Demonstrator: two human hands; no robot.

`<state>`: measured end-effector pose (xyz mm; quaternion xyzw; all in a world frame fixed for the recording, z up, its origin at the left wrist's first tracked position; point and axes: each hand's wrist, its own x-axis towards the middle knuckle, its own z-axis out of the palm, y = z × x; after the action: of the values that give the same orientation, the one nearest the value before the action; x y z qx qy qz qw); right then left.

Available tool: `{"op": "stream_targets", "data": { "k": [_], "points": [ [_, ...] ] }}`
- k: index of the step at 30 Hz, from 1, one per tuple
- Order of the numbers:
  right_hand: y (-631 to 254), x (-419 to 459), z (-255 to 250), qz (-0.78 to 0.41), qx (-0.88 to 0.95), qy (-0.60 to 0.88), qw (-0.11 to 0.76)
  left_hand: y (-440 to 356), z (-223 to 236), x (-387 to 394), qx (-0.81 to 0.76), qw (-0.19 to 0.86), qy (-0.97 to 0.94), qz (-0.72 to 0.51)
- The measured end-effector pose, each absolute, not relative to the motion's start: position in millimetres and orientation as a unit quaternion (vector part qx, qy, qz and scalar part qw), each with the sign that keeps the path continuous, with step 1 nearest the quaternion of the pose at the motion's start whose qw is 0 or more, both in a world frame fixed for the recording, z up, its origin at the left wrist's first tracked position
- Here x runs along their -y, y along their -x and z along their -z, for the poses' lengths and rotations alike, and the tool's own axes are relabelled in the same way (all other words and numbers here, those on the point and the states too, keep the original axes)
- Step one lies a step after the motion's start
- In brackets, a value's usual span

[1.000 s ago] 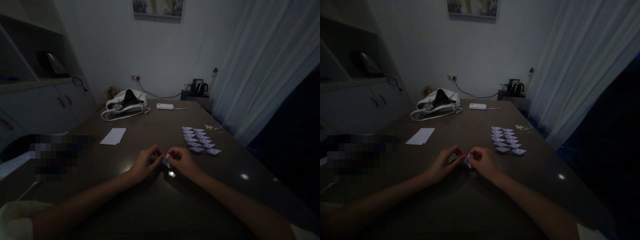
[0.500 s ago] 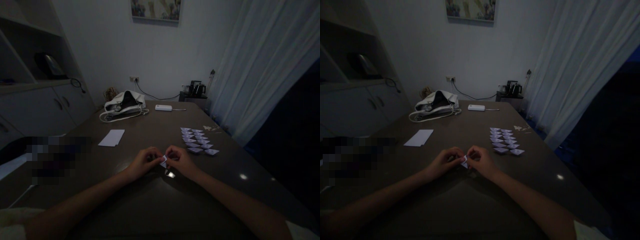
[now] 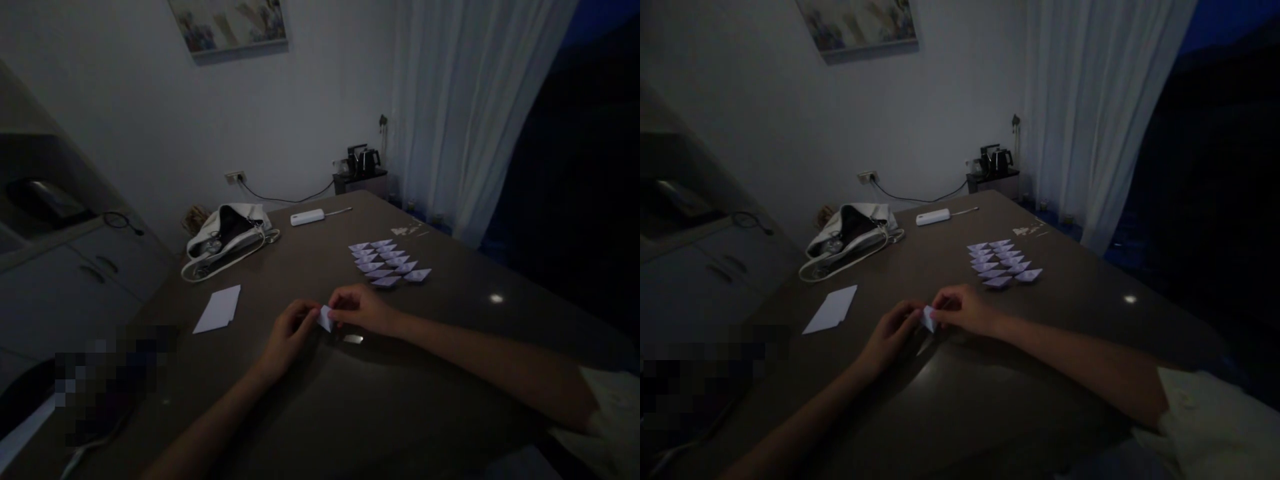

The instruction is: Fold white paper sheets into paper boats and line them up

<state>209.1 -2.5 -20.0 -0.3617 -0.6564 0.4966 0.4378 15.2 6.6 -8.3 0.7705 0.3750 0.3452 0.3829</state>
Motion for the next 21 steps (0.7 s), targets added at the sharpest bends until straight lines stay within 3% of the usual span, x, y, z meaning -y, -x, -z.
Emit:
{"op": "stream_targets", "data": {
  "k": [3, 9, 17, 21],
  "points": [
    [-214, 3, 18, -0.429, 0.694, 0.363, 0.450, -15, 8, -10, -0.401, 0.417, -0.746, -0.330],
    [-220, 5, 16, -0.254, 0.835, 0.302, 0.384, -14, 9, -14, -0.388, 0.463, -0.741, -0.291],
    [-217, 12, 9, -0.265, 0.865, 0.277, 0.324, -13, 16, -14, -0.371, 0.489, -0.723, -0.317],
    [-209, 16, 7, -0.255, 0.817, 0.332, 0.396, -15, 16, -11, -0.370, 0.478, -0.715, -0.351]
  ]
}}
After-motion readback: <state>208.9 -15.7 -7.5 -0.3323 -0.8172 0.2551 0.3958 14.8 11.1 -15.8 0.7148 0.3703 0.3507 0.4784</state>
